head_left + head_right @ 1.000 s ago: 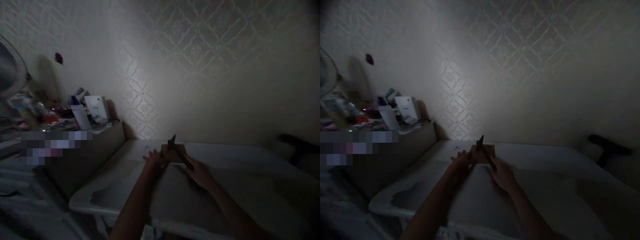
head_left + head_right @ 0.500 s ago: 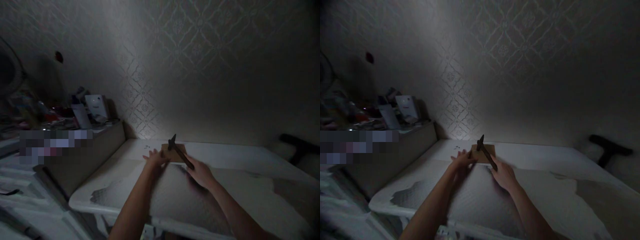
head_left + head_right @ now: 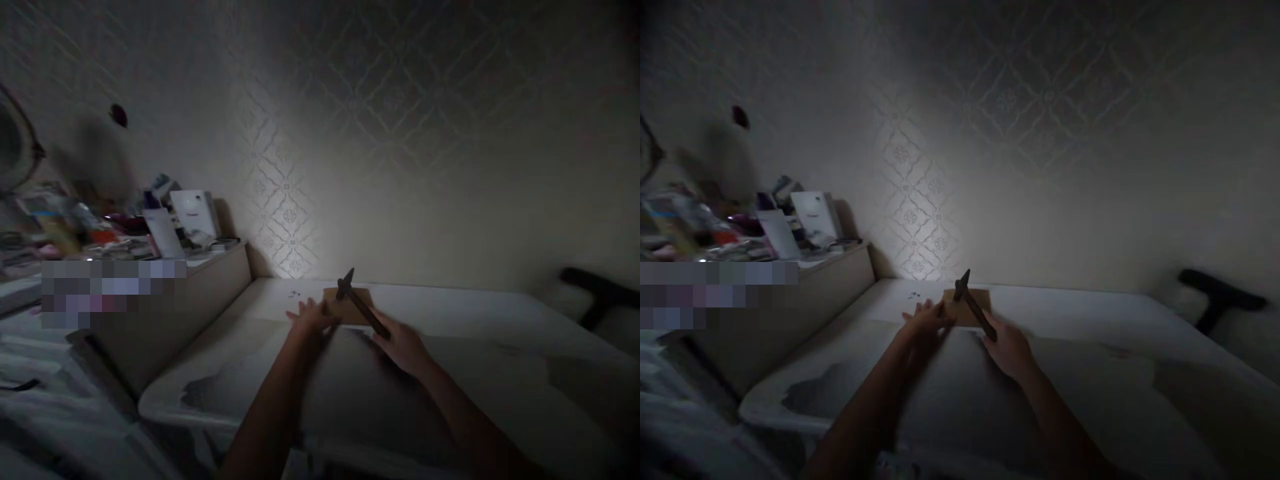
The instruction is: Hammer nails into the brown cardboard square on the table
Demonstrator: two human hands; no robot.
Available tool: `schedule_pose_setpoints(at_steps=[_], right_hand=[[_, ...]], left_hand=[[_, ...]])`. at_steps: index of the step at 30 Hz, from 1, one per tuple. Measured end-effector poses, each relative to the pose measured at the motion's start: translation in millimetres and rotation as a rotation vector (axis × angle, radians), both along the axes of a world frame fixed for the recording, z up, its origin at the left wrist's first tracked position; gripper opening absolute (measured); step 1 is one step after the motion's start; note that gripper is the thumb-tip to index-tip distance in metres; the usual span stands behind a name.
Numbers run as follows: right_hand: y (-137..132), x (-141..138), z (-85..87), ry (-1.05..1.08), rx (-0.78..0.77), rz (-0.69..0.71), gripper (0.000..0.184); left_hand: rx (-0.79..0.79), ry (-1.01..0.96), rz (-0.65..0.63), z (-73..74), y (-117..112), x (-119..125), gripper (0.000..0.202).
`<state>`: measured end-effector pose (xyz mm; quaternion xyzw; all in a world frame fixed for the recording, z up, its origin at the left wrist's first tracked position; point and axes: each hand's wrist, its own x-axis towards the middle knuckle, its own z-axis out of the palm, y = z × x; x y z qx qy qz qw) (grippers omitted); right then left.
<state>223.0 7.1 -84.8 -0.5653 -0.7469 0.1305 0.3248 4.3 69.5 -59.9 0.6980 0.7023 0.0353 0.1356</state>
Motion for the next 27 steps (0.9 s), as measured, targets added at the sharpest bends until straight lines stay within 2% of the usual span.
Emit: schedule_pose_setpoints(at_steps=[8, 22, 27], right_hand=[[0.8, 0.5, 0.2, 0.024, -0.046, 0.015, 0.062], [1.8, 0.4, -4.0, 0.071, 0.001, 0.008, 0.063], [3.8, 1.7, -6.5, 0.095, -0.002, 0.043, 0.064]], left_hand=[[-0.015, 0.007, -0.006, -0.1, 0.1, -0.6, 0.078], [-0.013, 0.007, 0.013, -1.8, 2.0, -0.4, 0.076], [-0.013, 0.005, -0.004, 0.7, 0.6, -0.2, 0.079]])
